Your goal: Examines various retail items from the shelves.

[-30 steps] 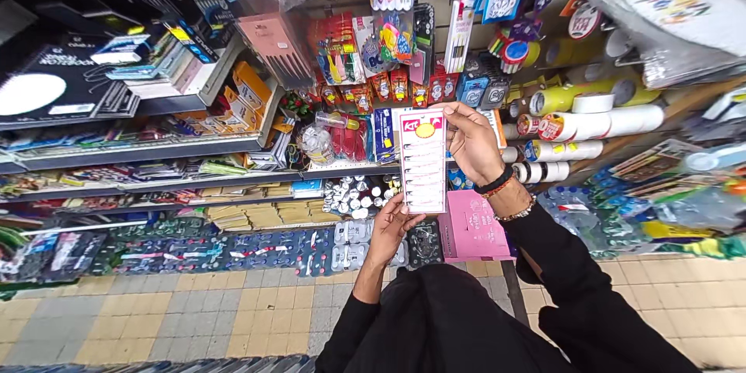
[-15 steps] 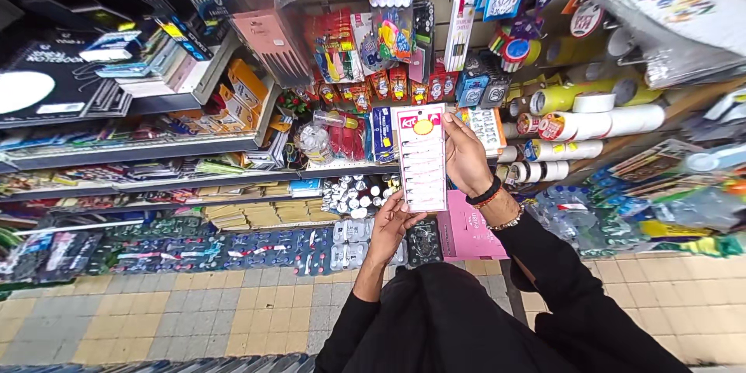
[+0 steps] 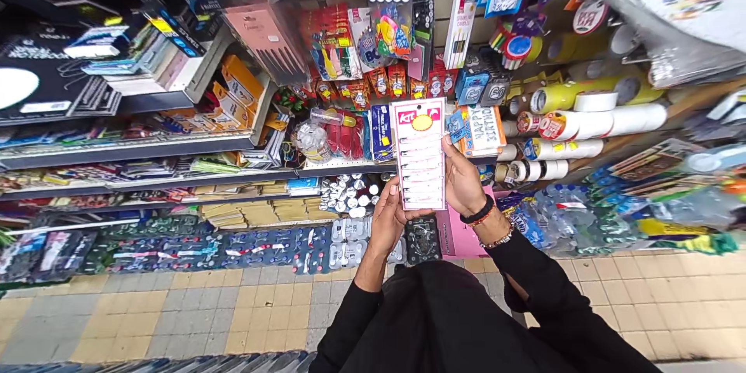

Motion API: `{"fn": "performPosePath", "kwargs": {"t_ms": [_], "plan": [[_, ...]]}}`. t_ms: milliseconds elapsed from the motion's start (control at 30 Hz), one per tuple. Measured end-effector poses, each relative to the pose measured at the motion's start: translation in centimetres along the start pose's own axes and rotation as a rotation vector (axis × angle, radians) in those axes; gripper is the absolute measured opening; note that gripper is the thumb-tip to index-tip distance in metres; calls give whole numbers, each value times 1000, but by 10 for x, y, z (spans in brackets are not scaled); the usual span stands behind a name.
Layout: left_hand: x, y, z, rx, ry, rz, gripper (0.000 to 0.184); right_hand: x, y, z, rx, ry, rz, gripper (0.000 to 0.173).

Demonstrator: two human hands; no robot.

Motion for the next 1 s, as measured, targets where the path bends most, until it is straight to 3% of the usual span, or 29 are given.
{"fn": "performPosePath", "kwargs": {"t_ms": [433,1000], "plan": [[2,5,-5,42,-2,-322,51,0,-2,-1,3,1,28,55],[6,-5,-15,158,-82,-316,48,6,-2,6,58,61,182,50]]}}
Point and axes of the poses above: each hand's wrist, its own z-axis away from the middle knuckle, its own y-axis out of the back of the hand, x = y × z, the point moved 2 cm from there along -z, towards the middle knuckle, and after that the axes turned 3 degrees about -x, right-handed, at the moved point
